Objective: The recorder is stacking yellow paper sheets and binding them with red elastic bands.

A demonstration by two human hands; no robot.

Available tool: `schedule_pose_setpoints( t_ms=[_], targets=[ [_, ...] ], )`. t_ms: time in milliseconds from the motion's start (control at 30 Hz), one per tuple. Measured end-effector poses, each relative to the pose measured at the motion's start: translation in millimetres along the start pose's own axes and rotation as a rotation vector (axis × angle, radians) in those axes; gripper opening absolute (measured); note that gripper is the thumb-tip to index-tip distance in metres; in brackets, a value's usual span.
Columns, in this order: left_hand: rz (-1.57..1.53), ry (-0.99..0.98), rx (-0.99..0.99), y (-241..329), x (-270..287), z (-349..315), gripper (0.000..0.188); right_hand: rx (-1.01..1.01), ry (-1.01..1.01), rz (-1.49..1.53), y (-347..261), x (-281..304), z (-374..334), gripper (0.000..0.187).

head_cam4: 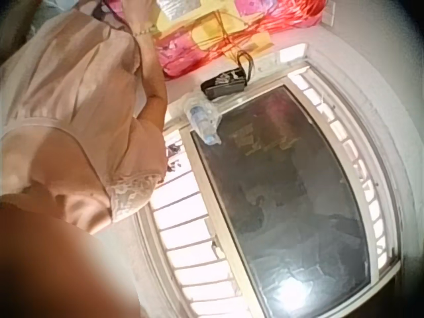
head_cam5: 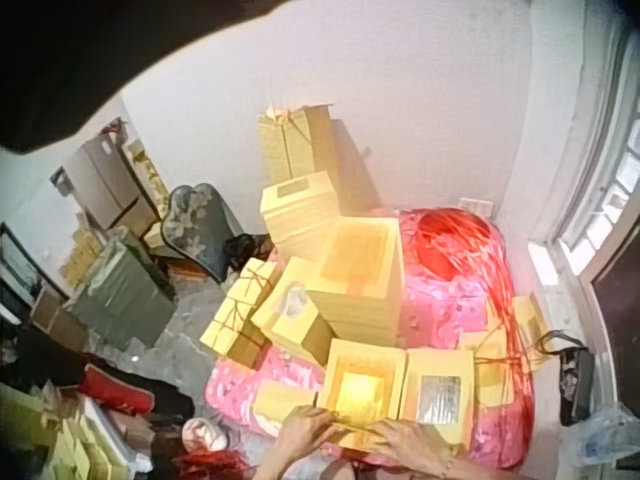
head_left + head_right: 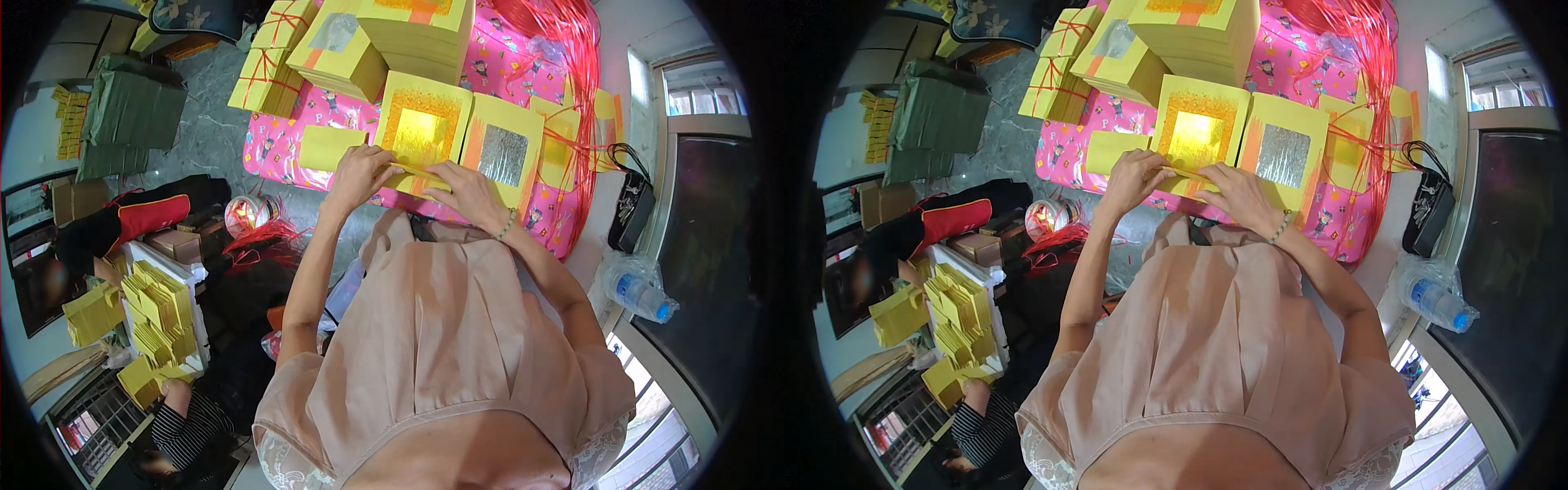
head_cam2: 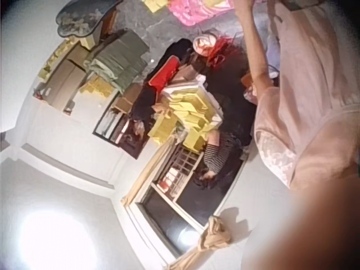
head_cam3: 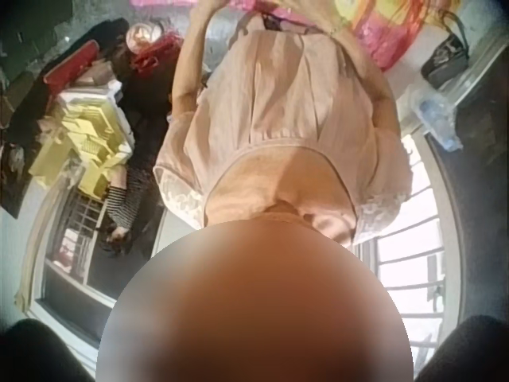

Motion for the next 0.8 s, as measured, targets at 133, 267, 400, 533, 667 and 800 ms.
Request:
schedule_pose_setpoints(
  t_ms=[133, 267, 400, 533, 667, 800],
  targets=[
    [0.023, -0.066, 0.057, -1, 3, 12, 0.03, -0.094, 0.022, 0.028, 19, 5, 13, 0.024],
    [0.139, 0.433, -0.073, 26, 34, 18, 0.053, -0.182, 0.078, 0.102, 51, 25, 48, 0.022],
    [0.091, 0.401, -0.105, 35, 9, 23, 0.057, -0.273, 0.142, 0.116, 86, 34, 80, 0.023],
    [0.082, 0.206, -0.151, 32, -26, 41, 0.064, -0.351, 0.169, 0.044, 114, 33, 102, 0.023],
    [0.136, 0.132, -0.132, 25, -40, 51, 0.064, -0.322, 0.239, -0.005, 118, 33, 109, 0.021],
    [0.141, 0.095, -0.119, 20, -47, 53, 0.063, -0.294, 0.273, -0.252, 102, 38, 112, 0.023]
  ],
)
Point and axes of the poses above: each hand's wrist, its own z-axis towards the middle knuckle, its own x-axis out of the back of the hand, y = z × x, the point moved 8 cm from there along z, towards the middle knuckle, and after that the axes turned 6 degrees about -x, right-handed, at the moved point
